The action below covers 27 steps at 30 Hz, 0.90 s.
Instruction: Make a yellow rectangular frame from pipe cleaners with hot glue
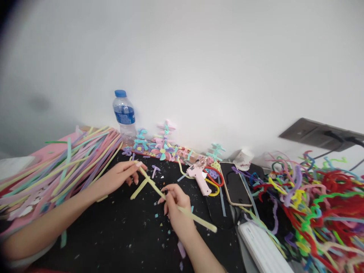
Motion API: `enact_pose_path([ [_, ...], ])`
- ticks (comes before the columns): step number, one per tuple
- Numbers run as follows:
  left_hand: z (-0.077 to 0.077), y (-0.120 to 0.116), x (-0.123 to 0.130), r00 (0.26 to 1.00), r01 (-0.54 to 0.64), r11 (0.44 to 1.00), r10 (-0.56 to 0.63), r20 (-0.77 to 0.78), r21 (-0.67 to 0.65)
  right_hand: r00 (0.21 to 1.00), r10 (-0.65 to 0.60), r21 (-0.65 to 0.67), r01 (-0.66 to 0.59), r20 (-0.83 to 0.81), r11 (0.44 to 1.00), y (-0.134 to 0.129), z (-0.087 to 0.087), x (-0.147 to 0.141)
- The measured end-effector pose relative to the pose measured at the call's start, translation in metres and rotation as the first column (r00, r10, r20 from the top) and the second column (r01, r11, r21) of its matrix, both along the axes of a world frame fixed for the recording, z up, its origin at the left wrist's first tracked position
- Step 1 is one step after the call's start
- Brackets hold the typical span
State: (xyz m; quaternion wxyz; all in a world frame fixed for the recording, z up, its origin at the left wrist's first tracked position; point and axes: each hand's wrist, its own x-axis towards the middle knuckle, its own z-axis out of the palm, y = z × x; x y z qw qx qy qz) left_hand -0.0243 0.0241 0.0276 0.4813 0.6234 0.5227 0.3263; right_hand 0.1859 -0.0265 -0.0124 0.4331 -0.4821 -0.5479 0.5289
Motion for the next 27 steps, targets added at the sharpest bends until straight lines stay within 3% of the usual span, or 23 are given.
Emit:
enact_pose_path([
  [2,-0.002,0.003,-0.005,0.990,-0.018,0.995,0.032,-0.140,0.102,0.992,-0.038,-0.033,0.035,-0.116,0.999,0.003,0.002,0.002],
  [5,-0.014,0.007,-0.005,0.959,0.050,0.988,-0.007,-0.282,0.146,0.976,-0.086,-0.052,0.077,-0.199,0.996,0.007,0.005,0.004],
  [11,-0.034,0.007,0.000,0.935,0.102,0.981,-0.038,-0.352,0.166,0.954,-0.193,-0.071,0.181,-0.229,0.981,0.011,0.005,0.012],
  [17,-0.034,0.001,0.001,0.967,0.069,0.980,-0.020,-0.254,0.185,0.924,-0.315,-0.051,0.312,-0.215,0.949,0.011,0.004,0.015],
  [22,-0.031,0.001,0.003,0.999,0.026,0.997,-0.023,-0.049,0.066,0.907,-0.229,-0.090,0.210,-0.355,0.974,0.012,0.009,0.014],
  [27,-0.025,0.000,0.002,0.995,0.037,0.997,-0.031,0.099,-0.065,0.907,-0.189,-0.109,0.159,-0.377,0.981,0.012,0.010,0.014],
])
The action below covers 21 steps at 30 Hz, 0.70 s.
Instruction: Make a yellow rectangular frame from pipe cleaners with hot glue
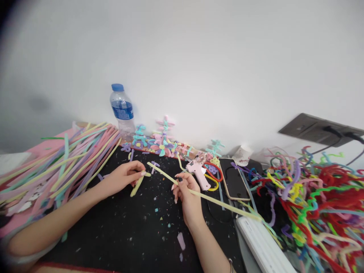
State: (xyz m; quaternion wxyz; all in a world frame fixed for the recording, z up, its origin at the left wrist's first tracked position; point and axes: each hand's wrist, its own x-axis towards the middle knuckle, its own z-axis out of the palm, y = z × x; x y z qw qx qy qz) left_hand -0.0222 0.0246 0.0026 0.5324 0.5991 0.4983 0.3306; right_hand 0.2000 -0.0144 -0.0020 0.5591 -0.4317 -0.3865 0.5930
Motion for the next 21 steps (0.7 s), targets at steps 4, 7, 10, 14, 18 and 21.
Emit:
enact_pose_path([
  [4,0.004,-0.001,-0.002,0.990,-0.092,0.992,0.101,0.103,-0.082,1.000,0.016,0.014,-0.016,-0.014,1.000,-0.001,0.001,0.001],
  [7,0.003,-0.002,-0.002,0.952,-0.159,0.976,0.193,0.239,-0.151,0.999,0.052,0.019,-0.052,-0.003,0.998,-0.002,0.002,0.001],
  [10,0.000,-0.005,0.000,0.916,-0.137,0.966,0.208,0.342,-0.220,0.998,0.059,-0.004,-0.059,0.029,0.998,-0.003,0.005,-0.002],
  [14,0.001,-0.009,0.004,0.873,-0.088,0.958,0.205,0.442,-0.272,0.995,0.021,-0.010,-0.020,0.098,1.000,-0.005,0.005,-0.005],
  [18,0.004,-0.010,0.007,0.822,-0.045,0.944,0.221,0.525,-0.326,0.988,-0.016,-0.013,0.019,0.154,1.000,-0.004,0.001,-0.004],
  [21,0.004,-0.010,0.009,0.786,-0.017,0.931,0.237,0.570,-0.365,0.985,-0.019,-0.022,0.023,0.173,0.999,-0.003,-0.002,-0.002],
])
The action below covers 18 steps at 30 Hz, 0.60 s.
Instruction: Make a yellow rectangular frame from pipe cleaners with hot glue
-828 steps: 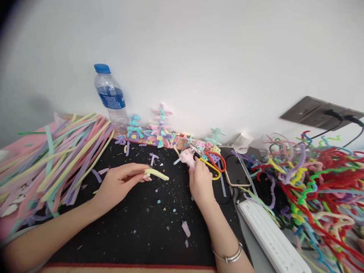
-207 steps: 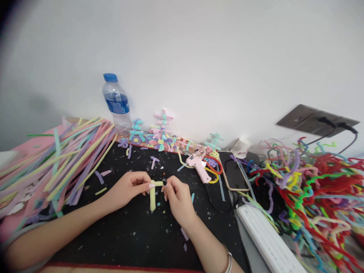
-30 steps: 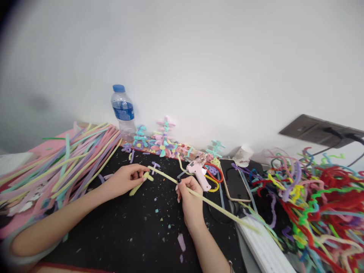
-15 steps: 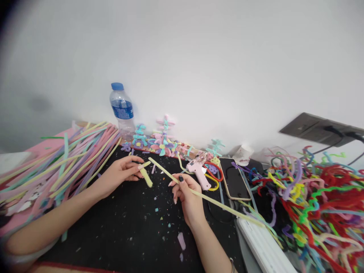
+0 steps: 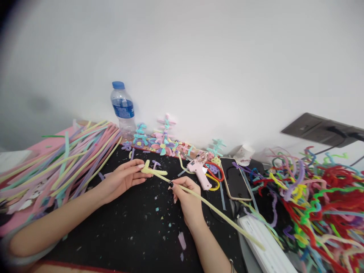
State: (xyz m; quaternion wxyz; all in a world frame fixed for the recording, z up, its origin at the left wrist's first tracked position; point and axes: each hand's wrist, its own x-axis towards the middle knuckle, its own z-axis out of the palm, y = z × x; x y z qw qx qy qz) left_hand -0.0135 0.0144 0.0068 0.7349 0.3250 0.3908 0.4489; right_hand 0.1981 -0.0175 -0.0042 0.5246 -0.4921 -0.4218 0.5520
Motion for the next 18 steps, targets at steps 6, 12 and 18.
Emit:
enact_pose_path([
  [6,-0.0058,-0.0008,0.0017,1.000,0.015,1.000,-0.015,-0.015,-0.022,0.982,0.111,0.046,-0.105,-0.153,0.993,-0.0002,0.0022,-0.0003],
  [12,-0.0064,0.0003,0.0019,0.997,-0.079,0.995,0.078,-0.013,-0.063,0.944,0.214,0.084,-0.199,-0.250,0.976,-0.0015,0.0054,0.0021],
  [18,-0.0062,-0.0020,0.0017,0.999,-0.018,0.998,0.016,-0.030,-0.058,0.988,0.074,-0.026,-0.078,-0.134,0.997,0.0000,0.0036,0.0007],
])
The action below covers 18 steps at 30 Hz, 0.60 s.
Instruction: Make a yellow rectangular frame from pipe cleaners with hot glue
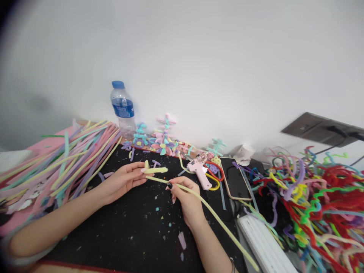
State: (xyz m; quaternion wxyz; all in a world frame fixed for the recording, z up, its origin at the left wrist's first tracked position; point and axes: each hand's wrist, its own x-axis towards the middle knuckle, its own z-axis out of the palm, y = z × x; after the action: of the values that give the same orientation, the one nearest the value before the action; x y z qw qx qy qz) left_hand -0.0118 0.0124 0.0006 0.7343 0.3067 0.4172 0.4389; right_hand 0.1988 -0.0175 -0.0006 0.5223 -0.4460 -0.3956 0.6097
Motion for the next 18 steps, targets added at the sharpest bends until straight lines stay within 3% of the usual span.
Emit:
enact_pose_path([
  [13,-0.0012,-0.0050,0.0035,0.943,0.272,0.962,-0.260,-0.206,0.032,1.000,-0.020,0.041,0.020,0.007,0.999,0.0022,-0.0008,-0.0002],
  [18,-0.0001,-0.0063,0.0046,0.935,0.254,0.967,-0.238,-0.262,0.031,0.998,0.017,0.022,-0.016,-0.056,1.000,0.0011,-0.0007,-0.0009],
])
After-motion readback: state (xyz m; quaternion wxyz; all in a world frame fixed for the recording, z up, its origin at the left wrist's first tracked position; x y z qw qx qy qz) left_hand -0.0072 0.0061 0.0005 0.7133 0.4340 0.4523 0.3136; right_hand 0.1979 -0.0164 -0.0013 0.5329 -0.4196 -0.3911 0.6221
